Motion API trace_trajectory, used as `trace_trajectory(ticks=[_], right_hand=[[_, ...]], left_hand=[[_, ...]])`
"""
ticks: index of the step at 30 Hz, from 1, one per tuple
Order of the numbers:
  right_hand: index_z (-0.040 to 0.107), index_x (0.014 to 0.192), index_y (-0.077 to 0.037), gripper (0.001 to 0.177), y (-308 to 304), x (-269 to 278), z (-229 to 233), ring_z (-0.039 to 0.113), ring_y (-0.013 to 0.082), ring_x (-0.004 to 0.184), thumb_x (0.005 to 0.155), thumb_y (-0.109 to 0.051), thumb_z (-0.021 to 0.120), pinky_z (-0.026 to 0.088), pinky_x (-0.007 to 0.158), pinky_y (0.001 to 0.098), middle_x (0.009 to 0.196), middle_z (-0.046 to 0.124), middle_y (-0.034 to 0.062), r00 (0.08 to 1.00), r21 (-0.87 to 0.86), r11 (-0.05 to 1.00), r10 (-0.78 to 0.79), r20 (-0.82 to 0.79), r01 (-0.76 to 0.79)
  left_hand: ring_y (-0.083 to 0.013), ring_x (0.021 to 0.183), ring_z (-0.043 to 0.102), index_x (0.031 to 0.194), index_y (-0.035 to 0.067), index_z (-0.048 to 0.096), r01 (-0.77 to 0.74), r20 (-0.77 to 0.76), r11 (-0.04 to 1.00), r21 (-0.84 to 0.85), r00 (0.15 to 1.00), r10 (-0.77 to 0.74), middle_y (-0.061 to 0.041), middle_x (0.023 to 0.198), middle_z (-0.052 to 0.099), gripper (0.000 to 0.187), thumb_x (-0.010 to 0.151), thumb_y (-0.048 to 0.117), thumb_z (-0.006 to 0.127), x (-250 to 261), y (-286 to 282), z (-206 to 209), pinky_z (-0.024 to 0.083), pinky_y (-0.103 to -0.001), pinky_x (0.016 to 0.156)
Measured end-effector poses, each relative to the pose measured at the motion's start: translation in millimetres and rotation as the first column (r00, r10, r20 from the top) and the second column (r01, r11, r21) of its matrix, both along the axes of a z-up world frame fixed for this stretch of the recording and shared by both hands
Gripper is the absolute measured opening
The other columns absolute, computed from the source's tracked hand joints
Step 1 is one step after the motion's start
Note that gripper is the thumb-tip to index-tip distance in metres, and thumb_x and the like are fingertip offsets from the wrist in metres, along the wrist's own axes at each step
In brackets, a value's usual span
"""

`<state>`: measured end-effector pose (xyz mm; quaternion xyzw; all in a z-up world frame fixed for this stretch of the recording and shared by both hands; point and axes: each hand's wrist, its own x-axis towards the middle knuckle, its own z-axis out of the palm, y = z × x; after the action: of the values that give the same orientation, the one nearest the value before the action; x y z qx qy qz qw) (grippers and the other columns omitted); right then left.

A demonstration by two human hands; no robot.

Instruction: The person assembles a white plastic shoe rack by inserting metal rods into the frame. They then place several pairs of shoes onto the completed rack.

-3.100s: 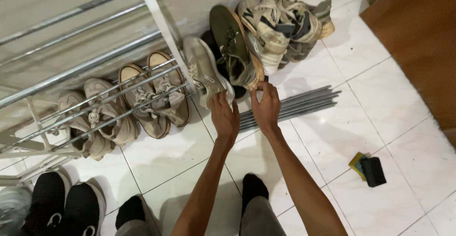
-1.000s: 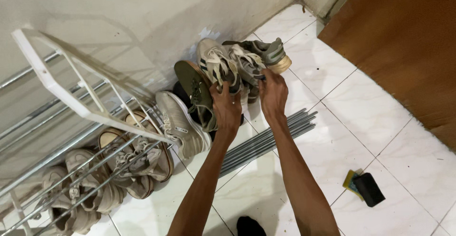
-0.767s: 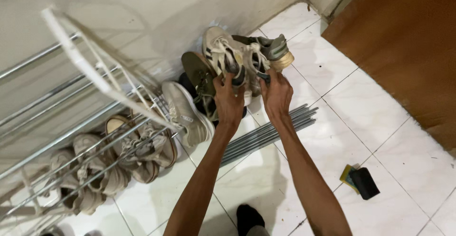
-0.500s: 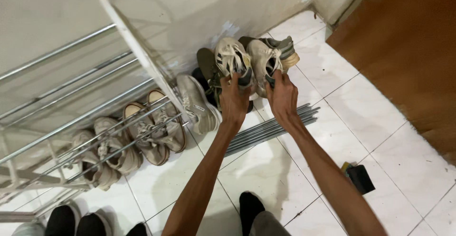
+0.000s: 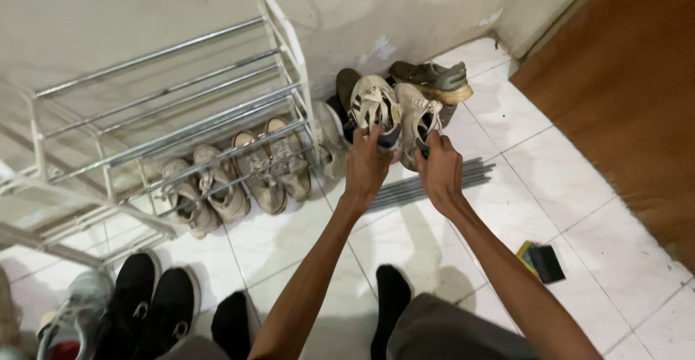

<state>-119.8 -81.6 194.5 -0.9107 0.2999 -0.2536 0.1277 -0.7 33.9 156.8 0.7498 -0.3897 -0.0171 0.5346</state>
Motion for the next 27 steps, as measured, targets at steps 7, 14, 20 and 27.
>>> trace_trajectory(ticks=[7, 14, 20, 27], right_hand=[[0.056, 0.107, 0.005, 0.03, 61, -22, -21, 0.067, 0.0465, 0.08, 0.088, -0.007, 0.077, 0.054, 0.064, 0.0507, 0.094, 0.064, 0.0278, 1.0, 0.051, 0.999, -0.018, 0.018, 0.017], [0.057, 0.101, 0.003, 0.026, 117, -23, -47, 0.068, 0.0435, 0.081, 0.091, -0.01, 0.077, 0.053, 0.066, 0.0507, 0.092, 0.065, 0.0236, 0.998, 0.094, 0.995, 0.014, 0.055, -0.019], [0.056, 0.099, 0.001, 0.025, 160, -20, -64, 0.067, 0.0448, 0.083, 0.088, -0.008, 0.077, 0.053, 0.066, 0.0504, 0.094, 0.064, 0.0238, 0.995, 0.114, 0.993, 0.0, 0.104, -0.011], [0.055, 0.099, 0.002, 0.025, 189, -19, -68, 0.067, 0.0428, 0.081, 0.089, -0.008, 0.076, 0.053, 0.066, 0.0501, 0.092, 0.064, 0.023, 0.994, 0.11, 0.99, 0.078, 0.08, -0.087]], left_hand=[[-0.0432, 0.101, 0.068, 0.125, 0.009, 0.056, -0.022, -0.082, 1.0, 0.007, 0.996, 0.023, -0.024, 0.127, 0.056, 0.053, 0.081, 0.015, 0.085, -22, 62, -7, 0.06, -0.046, 0.078], [-0.0415, 0.105, 0.067, 0.133, 0.005, 0.056, -0.049, -0.105, 0.998, -0.036, 0.993, 0.045, -0.023, 0.13, 0.057, 0.06, 0.079, 0.005, 0.081, -29, 129, -30, 0.058, -0.046, 0.081], [-0.0413, 0.104, 0.069, 0.128, 0.003, 0.056, -0.032, -0.138, 0.999, -0.043, 0.99, 0.026, -0.023, 0.128, 0.06, 0.054, 0.08, 0.004, 0.08, -25, 168, -41, 0.058, -0.045, 0.082], [-0.044, 0.104, 0.068, 0.125, 0.004, 0.056, -0.118, -0.186, 0.993, -0.001, 0.976, 0.115, -0.024, 0.131, 0.059, 0.053, 0.078, 0.004, 0.081, -24, 205, -41, 0.059, -0.046, 0.079]])
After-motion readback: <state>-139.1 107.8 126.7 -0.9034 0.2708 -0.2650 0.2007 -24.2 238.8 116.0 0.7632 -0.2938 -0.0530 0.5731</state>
